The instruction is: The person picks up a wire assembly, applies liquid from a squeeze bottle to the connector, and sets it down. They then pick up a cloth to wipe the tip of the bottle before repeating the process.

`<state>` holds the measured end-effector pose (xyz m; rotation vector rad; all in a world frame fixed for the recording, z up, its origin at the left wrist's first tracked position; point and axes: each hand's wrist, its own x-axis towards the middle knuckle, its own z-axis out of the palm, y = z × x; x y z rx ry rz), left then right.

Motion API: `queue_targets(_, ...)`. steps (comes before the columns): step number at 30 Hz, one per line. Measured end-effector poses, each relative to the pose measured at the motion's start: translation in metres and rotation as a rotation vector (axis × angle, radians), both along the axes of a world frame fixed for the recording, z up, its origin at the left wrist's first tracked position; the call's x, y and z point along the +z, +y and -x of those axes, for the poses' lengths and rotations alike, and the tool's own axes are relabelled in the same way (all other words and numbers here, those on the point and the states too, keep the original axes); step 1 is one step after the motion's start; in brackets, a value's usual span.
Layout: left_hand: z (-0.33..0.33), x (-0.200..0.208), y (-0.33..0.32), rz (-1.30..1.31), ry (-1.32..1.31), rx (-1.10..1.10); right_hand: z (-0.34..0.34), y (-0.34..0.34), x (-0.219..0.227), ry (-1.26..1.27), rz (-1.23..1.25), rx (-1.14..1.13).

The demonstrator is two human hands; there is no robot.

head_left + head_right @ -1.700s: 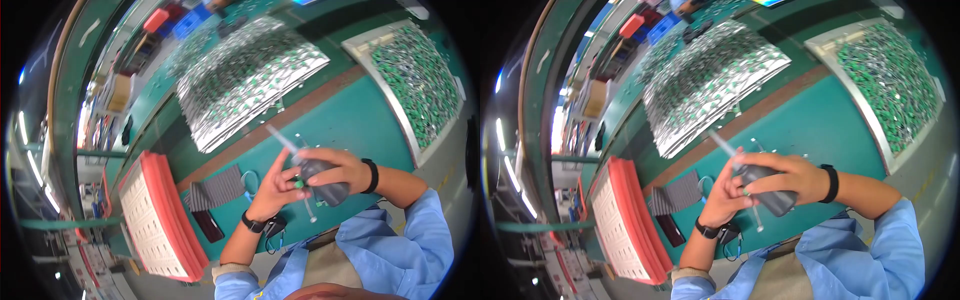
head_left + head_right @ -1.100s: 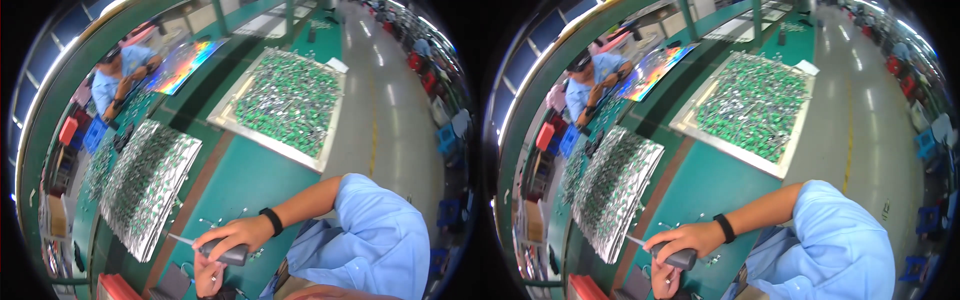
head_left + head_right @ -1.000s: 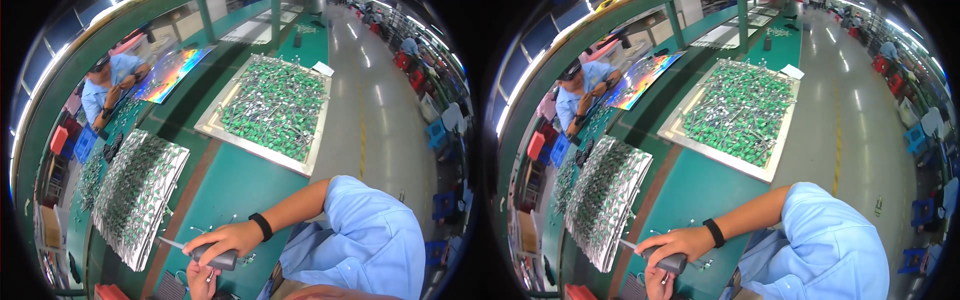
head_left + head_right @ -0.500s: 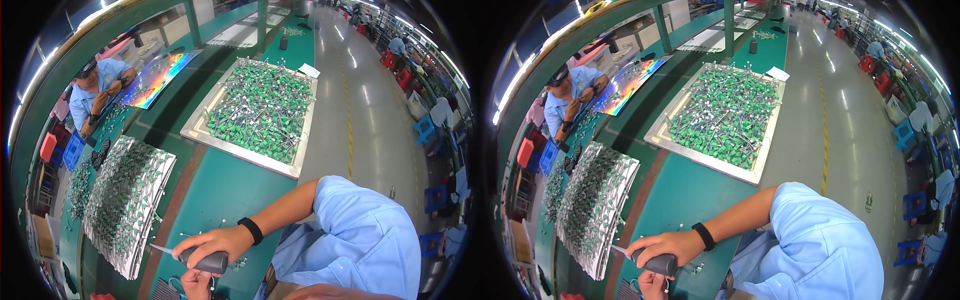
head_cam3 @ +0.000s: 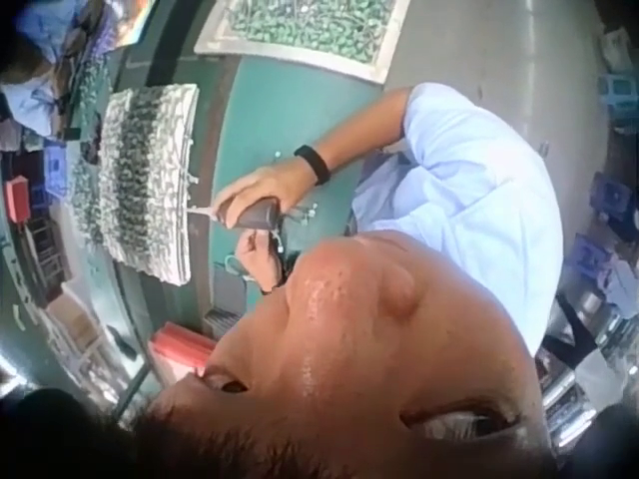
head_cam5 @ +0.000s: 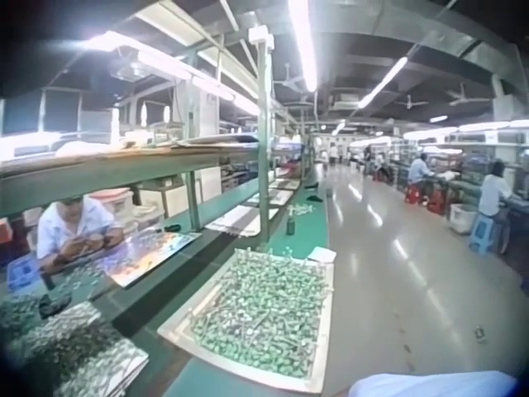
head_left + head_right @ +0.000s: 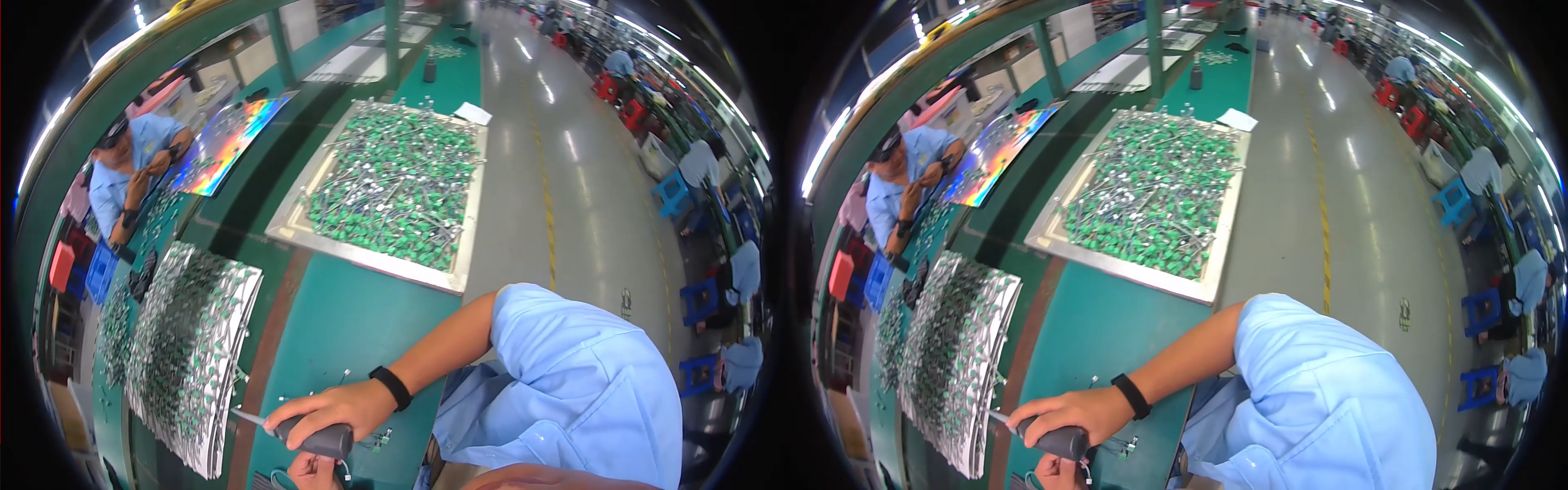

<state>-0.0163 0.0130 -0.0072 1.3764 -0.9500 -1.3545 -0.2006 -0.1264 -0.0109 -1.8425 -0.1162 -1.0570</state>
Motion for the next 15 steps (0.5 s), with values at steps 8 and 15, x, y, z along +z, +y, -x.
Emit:
queue_targets(8, 0.003, -0.007, -0.013, 0.047, -0.05, 0.002, 0.005, -0.006, 0.003, -0.04, 0.072, -0.018)
queue_targets(15, -0.018, -0.016, 0.012, 0.019, -0.07, 0.113, -0.008, 0.005, 0.001, -0.088, 0.055, -0.078)
